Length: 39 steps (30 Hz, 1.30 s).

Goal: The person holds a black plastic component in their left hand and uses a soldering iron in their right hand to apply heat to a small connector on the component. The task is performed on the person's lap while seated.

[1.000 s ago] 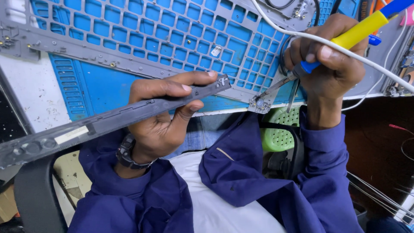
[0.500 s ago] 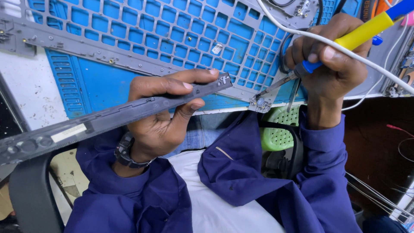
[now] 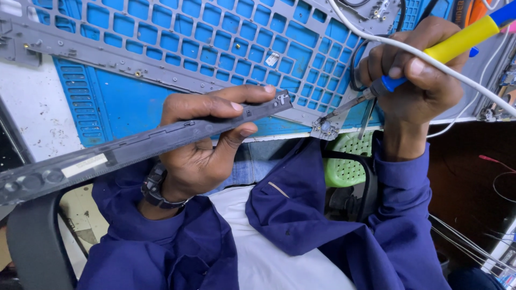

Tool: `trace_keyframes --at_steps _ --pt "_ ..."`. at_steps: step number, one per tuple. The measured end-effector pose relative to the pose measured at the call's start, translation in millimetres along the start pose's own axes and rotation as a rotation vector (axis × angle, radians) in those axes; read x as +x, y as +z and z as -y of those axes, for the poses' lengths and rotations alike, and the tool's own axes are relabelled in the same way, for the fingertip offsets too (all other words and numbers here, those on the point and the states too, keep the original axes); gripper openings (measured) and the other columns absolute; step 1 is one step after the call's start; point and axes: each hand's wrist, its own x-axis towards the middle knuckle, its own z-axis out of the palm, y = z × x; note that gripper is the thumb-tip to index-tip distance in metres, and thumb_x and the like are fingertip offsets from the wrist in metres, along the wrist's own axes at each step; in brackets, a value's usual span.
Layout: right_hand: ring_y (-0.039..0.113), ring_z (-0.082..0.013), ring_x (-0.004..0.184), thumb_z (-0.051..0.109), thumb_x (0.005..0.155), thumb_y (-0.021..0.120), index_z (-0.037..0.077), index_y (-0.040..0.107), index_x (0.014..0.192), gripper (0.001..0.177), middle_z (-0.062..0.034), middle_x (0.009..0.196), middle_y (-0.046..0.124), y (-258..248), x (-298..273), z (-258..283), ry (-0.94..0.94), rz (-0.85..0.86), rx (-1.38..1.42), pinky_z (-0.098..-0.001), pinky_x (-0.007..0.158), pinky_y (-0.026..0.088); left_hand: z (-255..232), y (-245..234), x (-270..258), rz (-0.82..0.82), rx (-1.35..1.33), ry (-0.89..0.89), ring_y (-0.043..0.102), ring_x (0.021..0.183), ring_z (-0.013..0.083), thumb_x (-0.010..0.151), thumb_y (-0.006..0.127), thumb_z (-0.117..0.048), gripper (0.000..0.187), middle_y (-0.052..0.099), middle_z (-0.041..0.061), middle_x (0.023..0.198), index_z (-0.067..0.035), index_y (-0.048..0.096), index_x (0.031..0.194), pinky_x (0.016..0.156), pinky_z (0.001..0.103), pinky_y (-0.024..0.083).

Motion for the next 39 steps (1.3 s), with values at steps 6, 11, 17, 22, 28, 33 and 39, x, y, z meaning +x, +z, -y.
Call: trace_keyframes --at_steps 6,11,17,22,28,33,39 --pt "0.027 -0.0210 0.045 0.025 0.083 0.060 0.010 0.038 0.078 0.027 -0.0050 0.058 0.029 -2 -2 -2 -0.003 -0.024 -0.013 -0.0399 0.051 0.032 0 1 1 -0.009 0.001 -0.005 0.072 0.123 0.0458 0.110 0.059 -0.006 0.021 0.065 0.030 0.122 -0.005 0.042 0.121 0.113 0.058 0.068" --pt "0.027 -0.0214 0.044 0.026 0.084 0.060 0.010 0.038 0.078 0.028 -0.0052 0.057 0.028 -3 -2 -3 -0.014 -0.008 -0.031 -0.0397 0.051 0.031 1 -1 0 0.005 -0.015 -0.004 0.071 0.125 0.0447 0.111 0.059 -0.004 0.021 0.064 0.028 0.124 -0.006 0.042 0.123 0.117 0.059 0.067" --pt "0.027 -0.0221 0.045 0.027 0.087 0.057 0.010 0.037 0.080 0.027 -0.0066 0.057 0.025 -10 -2 -2 -0.005 0.031 -0.040 -0.0404 0.052 0.031 0 -1 -1 0.009 -0.016 -0.014 0.071 0.126 0.0455 0.110 0.059 -0.005 0.020 0.064 0.029 0.125 -0.005 0.042 0.122 0.116 0.059 0.067" --pt "0.031 -0.0227 0.044 0.025 0.090 0.057 0.009 0.037 0.084 0.026 -0.0076 0.060 0.029 -14 -5 -4 -0.032 -0.016 0.000 -0.0408 0.050 0.032 0 -1 -1 0.007 -0.023 -0.014 0.070 0.126 0.0457 0.111 0.058 -0.006 0.020 0.063 0.030 0.125 -0.004 0.041 0.122 0.117 0.060 0.067" --pt "0.025 -0.0220 0.046 0.024 0.087 0.057 0.009 0.036 0.080 0.026 -0.0066 0.058 0.025 -12 -5 -5 -0.017 0.030 -0.020 -0.0415 0.053 0.030 2 -1 -1 0.004 -0.017 -0.003 0.070 0.125 0.0454 0.110 0.059 -0.003 0.020 0.063 0.030 0.124 -0.004 0.043 0.122 0.116 0.060 0.068" --pt "0.026 -0.0215 0.045 0.025 0.085 0.060 0.008 0.037 0.079 0.029 -0.0071 0.057 0.026 -11 -6 -6 -0.009 -0.009 0.011 -0.0406 0.052 0.031 1 -2 -1 0.008 -0.010 -0.006 0.071 0.126 0.0446 0.110 0.059 -0.004 0.020 0.064 0.029 0.125 -0.005 0.044 0.122 0.116 0.059 0.069" --pt "0.028 -0.0233 0.046 0.025 0.085 0.061 0.008 0.038 0.079 0.029 -0.0079 0.058 0.029 -13 -6 -7 -0.004 -0.005 -0.007 -0.0415 0.053 0.033 3 -1 -1 0.001 -0.003 0.013 0.071 0.124 0.0447 0.110 0.059 -0.004 0.020 0.064 0.029 0.123 -0.004 0.043 0.123 0.114 0.058 0.069"
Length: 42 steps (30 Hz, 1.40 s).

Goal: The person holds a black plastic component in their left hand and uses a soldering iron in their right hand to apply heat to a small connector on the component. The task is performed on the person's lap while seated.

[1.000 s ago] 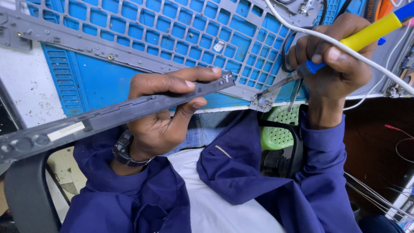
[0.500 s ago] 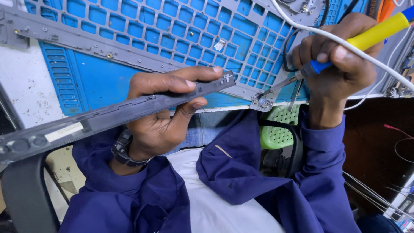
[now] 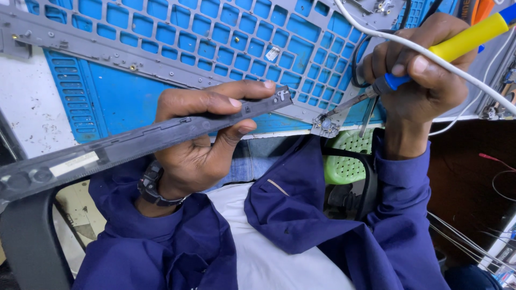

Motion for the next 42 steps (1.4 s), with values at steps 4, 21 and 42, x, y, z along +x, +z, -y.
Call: trace_keyframes --at_steps 4,21,42 --pt "0.027 -0.0227 0.045 0.025 0.085 0.060 0.008 0.038 0.078 0.029 -0.0081 0.057 0.027 -1 1 -1 -0.004 0.016 -0.004 -0.0413 0.052 0.034 -1 -1 0 0.003 0.003 -0.005 0.071 0.124 0.0452 0.110 0.059 -0.003 0.021 0.064 0.029 0.123 -0.004 0.042 0.122 0.114 0.059 0.069" --pt "0.030 -0.0233 0.044 0.024 0.092 0.057 0.009 0.036 0.083 0.028 -0.0074 0.059 0.027 -2 0 2 -0.036 -0.008 -0.040 -0.0425 0.051 0.031 -2 -2 -1 0.013 -0.026 -0.050 0.070 0.128 0.0443 0.110 0.060 -0.005 0.019 0.064 0.029 0.127 -0.005 0.045 0.122 0.118 0.059 0.068" --pt "0.060 -0.0181 0.057 0.019 0.097 0.074 0.004 0.048 0.104 0.031 -0.0133 0.084 0.059 -10 -126 13 -0.055 -0.473 -0.216 -0.0243 0.051 0.052 -2 13 1 -0.103 0.065 -0.008 0.073 0.110 0.0425 0.107 0.063 -0.010 0.023 0.066 0.031 0.111 -0.007 0.042 0.118 0.105 0.062 0.068"
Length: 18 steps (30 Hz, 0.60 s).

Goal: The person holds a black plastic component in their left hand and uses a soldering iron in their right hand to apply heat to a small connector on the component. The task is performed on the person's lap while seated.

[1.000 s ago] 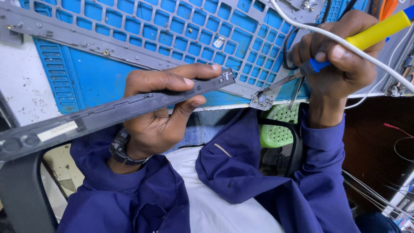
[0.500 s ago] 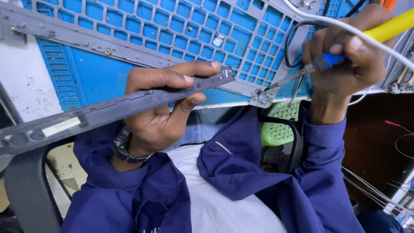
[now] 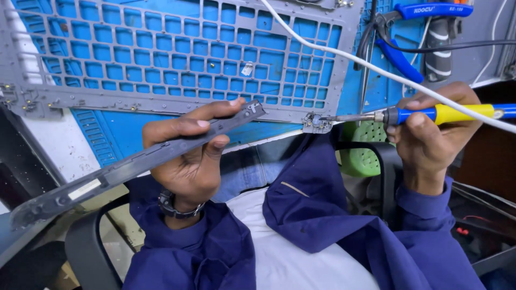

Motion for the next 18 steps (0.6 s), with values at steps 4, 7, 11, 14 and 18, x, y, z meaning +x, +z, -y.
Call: trace_keyframes --at_steps 4,7,11,14,18 --pt "0.061 -0.0208 0.057 0.025 0.099 0.073 0.000 0.049 0.105 0.035 -0.0150 0.086 0.058 6 -2 4 -0.068 -0.047 -0.065 -0.0267 0.049 0.053 2 5 1 -0.009 0.016 0.020 0.073 0.107 0.0408 0.107 0.064 -0.015 0.024 0.065 0.027 0.106 -0.008 0.044 0.118 0.102 0.064 0.069" --pt "0.061 -0.0221 0.060 0.023 0.100 0.072 -0.004 0.050 0.104 0.036 -0.0175 0.090 0.057 4 -5 3 -0.053 -0.059 -0.152 -0.0284 0.053 0.054 -2 10 2 -0.034 0.078 -0.016 0.071 0.106 0.0402 0.106 0.064 -0.016 0.027 0.064 0.030 0.104 -0.008 0.041 0.116 0.102 0.066 0.068" --pt "0.065 -0.0251 0.060 0.016 0.099 0.069 -0.010 0.055 0.100 0.029 -0.0215 0.082 0.058 9 5 10 -0.056 0.047 -0.177 -0.0273 0.051 0.054 -1 12 2 -0.053 0.145 -0.005 0.072 0.103 0.0422 0.106 0.063 -0.018 0.028 0.064 0.033 0.104 -0.007 0.038 0.114 0.098 0.064 0.068" --pt "0.065 -0.0270 0.060 0.011 0.098 0.068 -0.013 0.057 0.096 0.027 -0.0243 0.079 0.059 13 8 15 -0.047 0.103 -0.215 -0.0286 0.052 0.053 0 11 2 -0.059 0.148 -0.010 0.072 0.103 0.0431 0.106 0.064 -0.018 0.029 0.064 0.033 0.104 -0.008 0.038 0.114 0.098 0.063 0.068" --pt "0.065 -0.0254 0.061 0.008 0.099 0.069 -0.012 0.058 0.099 0.023 -0.0237 0.082 0.060 13 6 18 -0.036 0.128 -0.255 -0.0272 0.056 0.052 0 12 2 -0.064 0.162 0.004 0.072 0.102 0.0432 0.105 0.064 -0.017 0.029 0.064 0.033 0.103 -0.007 0.038 0.114 0.097 0.061 0.069"
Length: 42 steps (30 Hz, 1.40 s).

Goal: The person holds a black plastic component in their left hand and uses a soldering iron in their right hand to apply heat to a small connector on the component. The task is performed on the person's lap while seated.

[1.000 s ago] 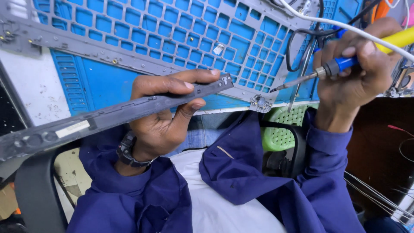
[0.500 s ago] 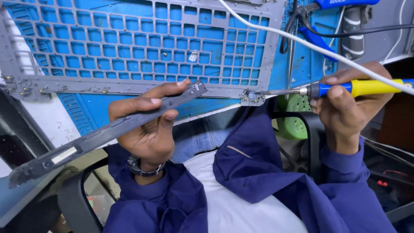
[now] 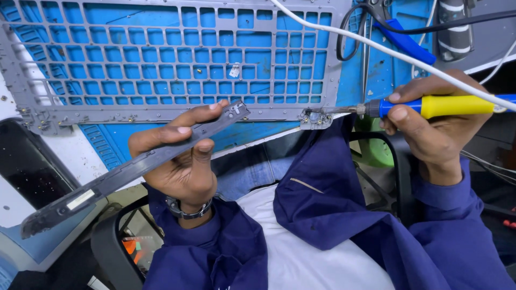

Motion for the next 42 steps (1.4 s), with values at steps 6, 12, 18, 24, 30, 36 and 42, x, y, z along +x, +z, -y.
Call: trace_keyframes --at_steps 6,12,18,24,30,36,42 --pt "0.061 -0.0260 0.060 0.010 0.101 0.067 -0.009 0.047 0.107 0.028 -0.0253 0.086 0.055 -6 -5 -15 -0.079 -0.056 0.043 -0.0304 0.053 0.051 3 -5 -2 0.027 -0.064 0.000 0.071 0.108 0.0404 0.107 0.064 -0.016 0.026 0.064 0.028 0.106 -0.008 0.042 0.117 0.102 0.064 0.068" --pt "0.063 -0.0272 0.060 0.010 0.100 0.068 -0.013 0.053 0.098 0.028 -0.0255 0.081 0.056 -3 -4 -6 -0.047 -0.071 0.026 -0.0286 0.051 0.050 1 -3 -1 0.008 -0.054 -0.014 0.071 0.105 0.0425 0.106 0.064 -0.018 0.027 0.064 0.032 0.106 -0.008 0.040 0.115 0.099 0.065 0.068" --pt "0.055 -0.0245 0.052 0.023 0.101 0.064 -0.002 0.043 0.086 0.036 -0.0235 0.074 0.055 -28 -49 -39 0.069 -0.152 0.152 -0.0311 0.050 0.052 2 -7 -1 0.033 -0.109 -0.026 0.071 0.110 0.0410 0.107 0.064 -0.014 0.025 0.065 0.029 0.109 -0.008 0.043 0.118 0.104 0.064 0.068" --pt "0.063 -0.0252 0.058 0.023 0.103 0.065 0.002 0.044 0.109 0.030 -0.0218 0.077 0.055 4 -39 1 0.057 -0.239 0.097 -0.0282 0.047 0.050 7 -9 -2 0.038 -0.118 0.000 0.073 0.109 0.0431 0.106 0.065 -0.016 0.025 0.067 0.028 0.111 -0.008 0.045 0.117 0.102 0.060 0.070" --pt "0.074 -0.0287 0.073 0.021 0.096 0.069 -0.005 0.054 0.105 0.032 -0.0244 0.084 0.064 0 -42 1 0.005 -0.106 -0.018 -0.0310 0.060 0.063 3 -11 -1 0.060 -0.096 0.002 0.073 0.109 0.0408 0.107 0.062 -0.012 0.023 0.066 0.029 0.109 -0.007 0.043 0.118 0.104 0.060 0.069" --pt "0.073 -0.0296 0.072 0.014 0.097 0.071 -0.003 0.056 0.099 0.023 -0.0217 0.081 0.065 8 -46 2 -0.014 -0.156 -0.101 -0.0296 0.061 0.059 1 -11 0 0.066 -0.094 -0.012 0.074 0.109 0.0439 0.108 0.062 -0.015 0.024 0.066 0.030 0.111 -0.008 0.042 0.118 0.103 0.060 0.069" --pt "0.073 -0.0305 0.067 0.005 0.094 0.072 -0.003 0.058 0.094 0.016 -0.0151 0.074 0.061 11 -44 11 -0.059 -0.092 -0.083 -0.0317 0.060 0.057 1 -12 0 0.065 -0.092 -0.015 0.074 0.108 0.0451 0.107 0.063 -0.013 0.025 0.067 0.031 0.111 -0.007 0.041 0.117 0.103 0.059 0.069"
